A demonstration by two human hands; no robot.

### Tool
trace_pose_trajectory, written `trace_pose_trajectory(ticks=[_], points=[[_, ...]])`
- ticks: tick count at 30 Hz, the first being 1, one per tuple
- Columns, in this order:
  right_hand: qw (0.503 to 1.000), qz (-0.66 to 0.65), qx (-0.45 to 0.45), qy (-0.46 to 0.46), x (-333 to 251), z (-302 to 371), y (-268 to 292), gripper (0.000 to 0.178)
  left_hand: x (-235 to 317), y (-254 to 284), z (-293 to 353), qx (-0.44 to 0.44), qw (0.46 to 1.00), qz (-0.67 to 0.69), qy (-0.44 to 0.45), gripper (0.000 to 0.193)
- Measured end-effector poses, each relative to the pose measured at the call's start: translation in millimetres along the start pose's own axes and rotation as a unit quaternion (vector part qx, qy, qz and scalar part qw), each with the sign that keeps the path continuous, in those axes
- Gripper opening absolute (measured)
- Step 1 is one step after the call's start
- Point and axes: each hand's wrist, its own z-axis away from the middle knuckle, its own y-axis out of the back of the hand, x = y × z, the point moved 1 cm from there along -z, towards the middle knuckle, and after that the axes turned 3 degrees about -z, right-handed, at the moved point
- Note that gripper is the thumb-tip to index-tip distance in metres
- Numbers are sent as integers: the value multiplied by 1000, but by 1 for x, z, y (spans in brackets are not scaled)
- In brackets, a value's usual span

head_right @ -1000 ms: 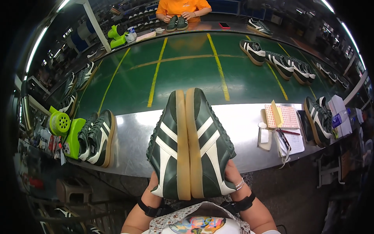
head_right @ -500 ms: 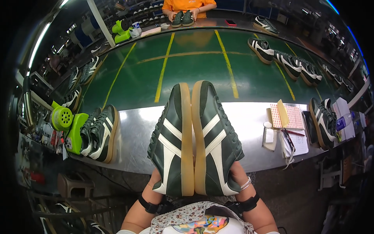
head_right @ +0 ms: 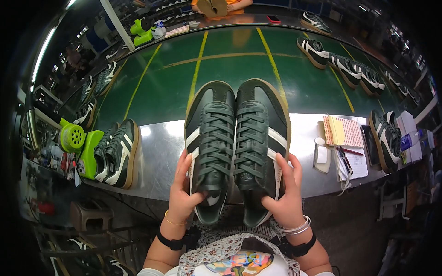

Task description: Inspecting, cleaning, and organizing green sneakers in a manufacturing facility.

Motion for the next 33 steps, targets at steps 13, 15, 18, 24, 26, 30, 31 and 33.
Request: trace_pose_trajectory(ticks=[13,15,18,24,26,30,31,33], points=[[989,104,-62,-86,-3,-19,21,58,7,16,-24,-73,976,-103,175,55],[990,64,-57,-115,8,-23,33,46,-5,26,-29,-103,973,-38,202,53],[975,-102,-66,-184,19,-27,37,36,-19,27,-30,-135,961,67,230,52],[949,-193,-74,-236,33,-21,31,44,-20,22,-25,-154,938,161,264,51],[955,-171,-85,-227,40,-20,33,46,-19,22,-26,-160,938,165,259,52],[957,-140,-106,-230,29,-22,32,48,-20,19,-27,-144,934,201,257,51],[958,-141,-105,-229,32,-23,31,48,-19,17,-27,-121,929,238,258,50],[899,-355,-5,-255,45,-25,31,49,-23,13,-29,-49,901,339,267,47]])
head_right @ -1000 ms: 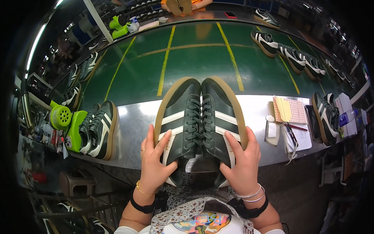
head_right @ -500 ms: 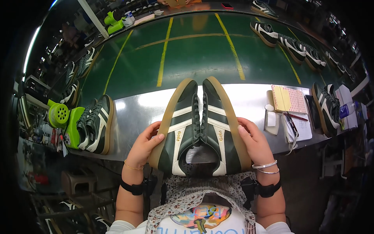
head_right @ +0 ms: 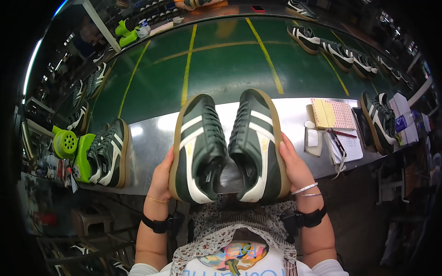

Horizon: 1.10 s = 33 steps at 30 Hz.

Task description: Inspecting, cleaning, and organizing green sneakers in a manufacturing facility.

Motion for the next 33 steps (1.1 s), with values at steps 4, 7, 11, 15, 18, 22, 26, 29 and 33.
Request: trace_pose_trajectory(ticks=[4,7,11,15,18,22,26,29,33], points=[[965,-252,1,-73,2,-9,-16,51,-9,-14,-9,-83,954,285,45,51],[883,-421,-184,-99,13,-20,-20,56,-14,-36,-17,-148,926,347,5,50],[866,-445,-207,-95,21,-29,-26,57,-26,-51,-26,-128,943,307,12,52],[875,-428,-208,-86,20,-25,-35,56,-42,-50,-31,-144,915,377,28,54],[903,-378,-180,-93,18,-21,-42,56,-50,-41,-34,-166,908,385,19,53],[983,-184,-12,-6,31,-40,-13,45,-29,-56,-25,53,992,116,-17,43],[915,331,113,200,11,-26,-11,34,-31,-29,-21,126,833,-425,-331,62],[724,551,98,402,-2,-23,-19,36,-22,-37,-20,37,793,-512,-326,62],[727,545,-116,400,-35,19,-84,40,5,-41,-23,41,755,-560,-339,60]])
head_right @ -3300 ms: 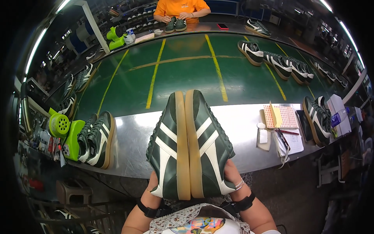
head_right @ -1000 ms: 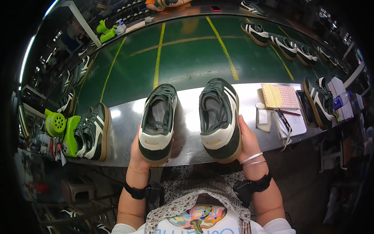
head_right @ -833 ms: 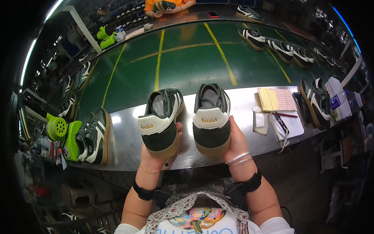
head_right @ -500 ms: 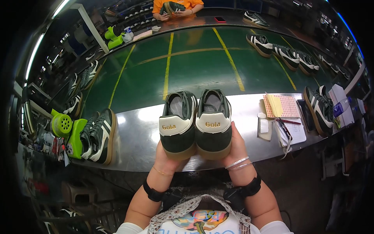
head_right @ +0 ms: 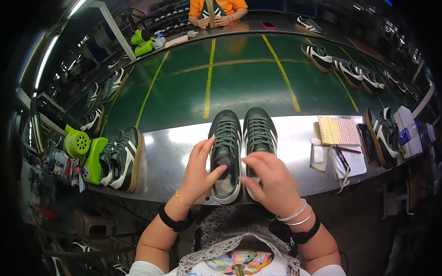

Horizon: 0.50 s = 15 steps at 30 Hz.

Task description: Inspecting, cleaning, and organizing green sneakers in a manufacturing facility.

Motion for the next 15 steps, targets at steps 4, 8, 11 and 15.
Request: trace_pose_trajectory(ticks=[4,8,11,15], points=[[971,104,-188,102,-23,13,-34,36,12,-8,-28,-6,961,-158,-227,42],[954,170,-236,78,-32,11,-47,36,21,-15,-35,-35,925,-281,-255,24],[967,150,-187,88,-25,14,-63,32,35,-14,-31,-9,878,-365,-310,18],[980,117,-145,70,-24,12,-69,25,35,-7,-28,-22,883,-359,-302,16]])
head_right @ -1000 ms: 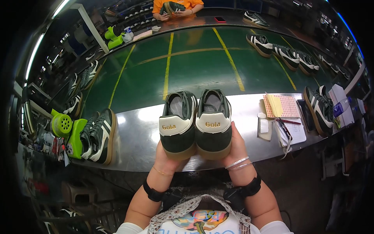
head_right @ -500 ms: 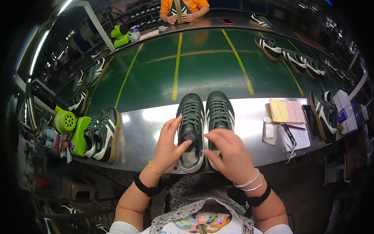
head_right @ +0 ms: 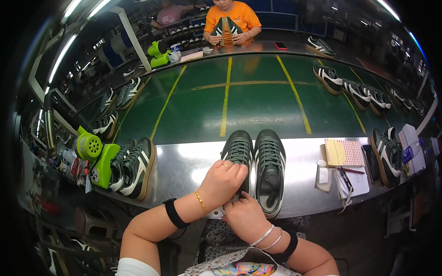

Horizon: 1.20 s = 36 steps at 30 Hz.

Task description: Inspecting, cleaning, and organizing green sneakers in a manufacturing facility.

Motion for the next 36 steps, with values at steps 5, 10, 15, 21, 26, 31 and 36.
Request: trace_pose_trajectory(ticks=[5,10,15,21,26,31,36], points=[[999,-30,-21,-27,0,3,3,25,-7,-15,27,151,978,109,94,23],[999,-31,-19,-25,5,1,7,26,-16,-13,10,121,970,184,102,35],[999,-52,-10,-2,-3,0,22,27,-58,6,-12,-193,943,270,37,44],[993,-118,-13,-17,-7,-6,55,29,-55,17,-46,-278,949,152,-3,27],[984,-172,26,-29,-2,-9,64,29,-93,8,-58,-267,871,409,54,19],[980,-191,34,-35,-4,-13,65,29,-103,-5,-58,-259,847,460,59,18],[980,-191,31,-39,-4,-13,62,28,-104,-8,-57,-254,861,437,56,18]])
